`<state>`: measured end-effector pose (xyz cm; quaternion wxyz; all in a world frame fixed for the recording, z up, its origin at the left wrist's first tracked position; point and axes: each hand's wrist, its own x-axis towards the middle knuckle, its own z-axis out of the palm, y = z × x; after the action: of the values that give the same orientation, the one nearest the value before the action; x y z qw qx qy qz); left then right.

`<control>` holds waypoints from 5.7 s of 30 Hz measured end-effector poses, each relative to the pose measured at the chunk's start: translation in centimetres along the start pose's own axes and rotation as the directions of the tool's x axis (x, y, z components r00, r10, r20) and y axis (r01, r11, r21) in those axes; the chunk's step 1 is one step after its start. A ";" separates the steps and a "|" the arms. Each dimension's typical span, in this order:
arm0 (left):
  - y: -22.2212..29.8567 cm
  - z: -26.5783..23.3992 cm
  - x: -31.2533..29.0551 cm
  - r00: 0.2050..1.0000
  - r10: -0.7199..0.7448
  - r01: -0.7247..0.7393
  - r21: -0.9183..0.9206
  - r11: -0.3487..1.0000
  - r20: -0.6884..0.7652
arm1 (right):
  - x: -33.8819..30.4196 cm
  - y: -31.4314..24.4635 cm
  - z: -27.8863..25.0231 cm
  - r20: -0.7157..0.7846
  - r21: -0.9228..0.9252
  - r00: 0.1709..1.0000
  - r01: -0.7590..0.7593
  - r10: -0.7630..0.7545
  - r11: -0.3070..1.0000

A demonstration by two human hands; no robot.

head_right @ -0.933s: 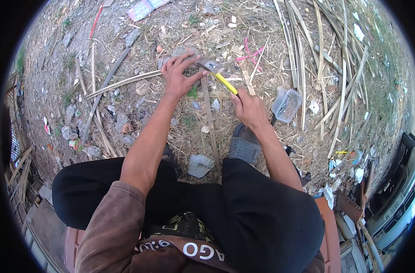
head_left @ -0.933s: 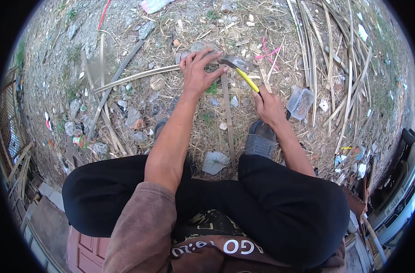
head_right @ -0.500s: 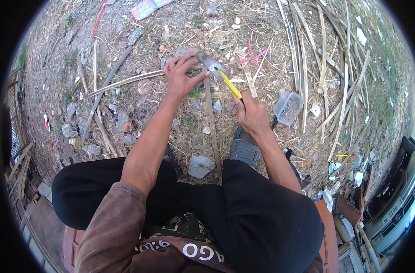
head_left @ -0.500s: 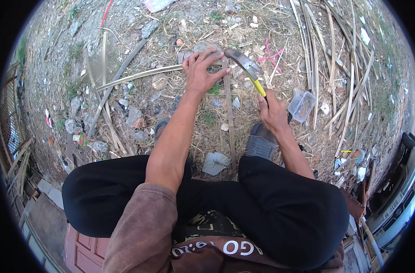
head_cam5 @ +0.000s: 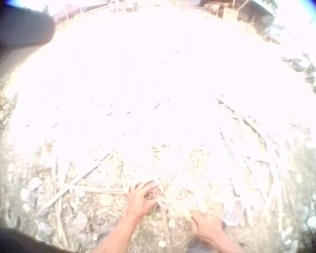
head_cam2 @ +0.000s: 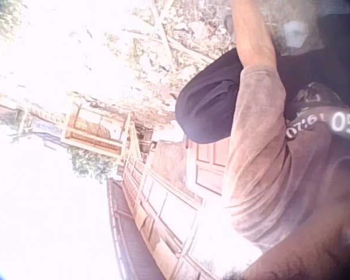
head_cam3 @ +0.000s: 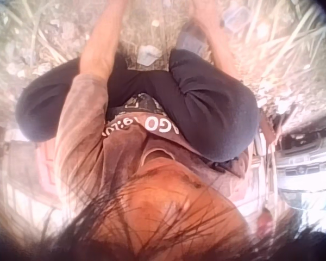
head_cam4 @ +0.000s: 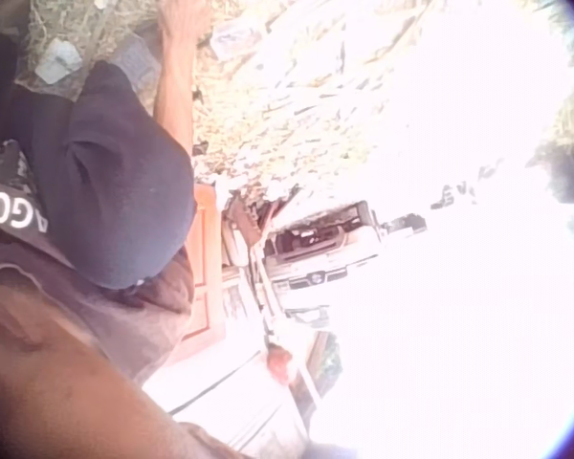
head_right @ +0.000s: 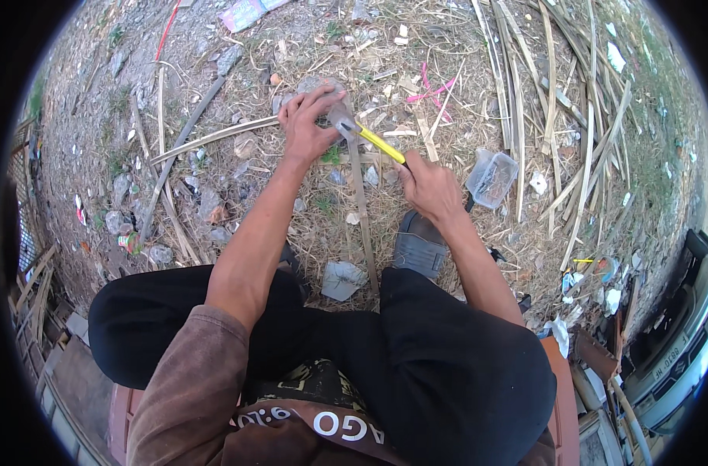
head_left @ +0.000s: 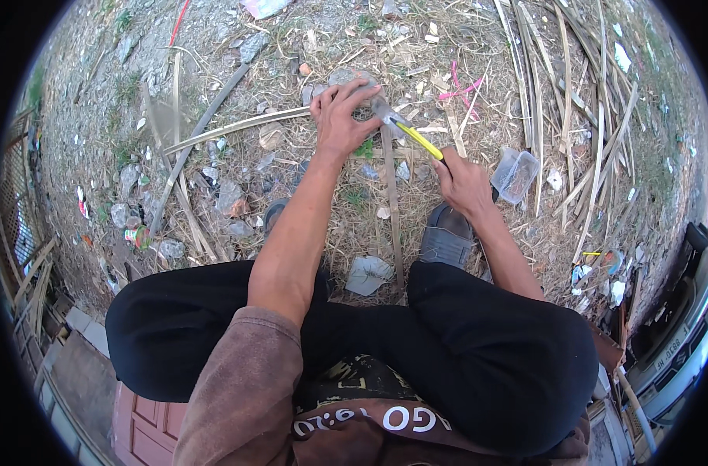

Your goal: The person nails together thin wood strips using a hammer while holding the pieces by hand. They join the strips to form a cross-shaped frame structure on the ground.

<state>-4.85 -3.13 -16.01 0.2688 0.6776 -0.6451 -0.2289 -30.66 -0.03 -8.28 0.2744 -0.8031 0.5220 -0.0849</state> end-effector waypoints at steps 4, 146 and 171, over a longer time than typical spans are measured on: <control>0.0 0.0 -0.2 1.000 0.004 -0.003 0.019 1.000 -0.029 | -0.1 0.0 -0.4 -0.083 0.186 0.994 -0.059 0.076 0.981; 0.9 -0.9 0.7 0.991 -0.130 0.130 -0.005 0.992 0.036 | 0.8 -1.6 -0.4 -0.040 0.129 0.991 -0.121 0.128 0.984; 1.5 -10.6 8.0 0.700 0.203 -0.419 0.163 0.893 0.685 | -5.2 -3.0 -0.5 -0.119 0.575 0.854 -0.357 0.506 0.737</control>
<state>1.45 -10.37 -6.81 -0.0462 0.4676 -0.8311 -0.2975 -30.82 5.32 -5.45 0.4252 -0.5308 0.6827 -0.2673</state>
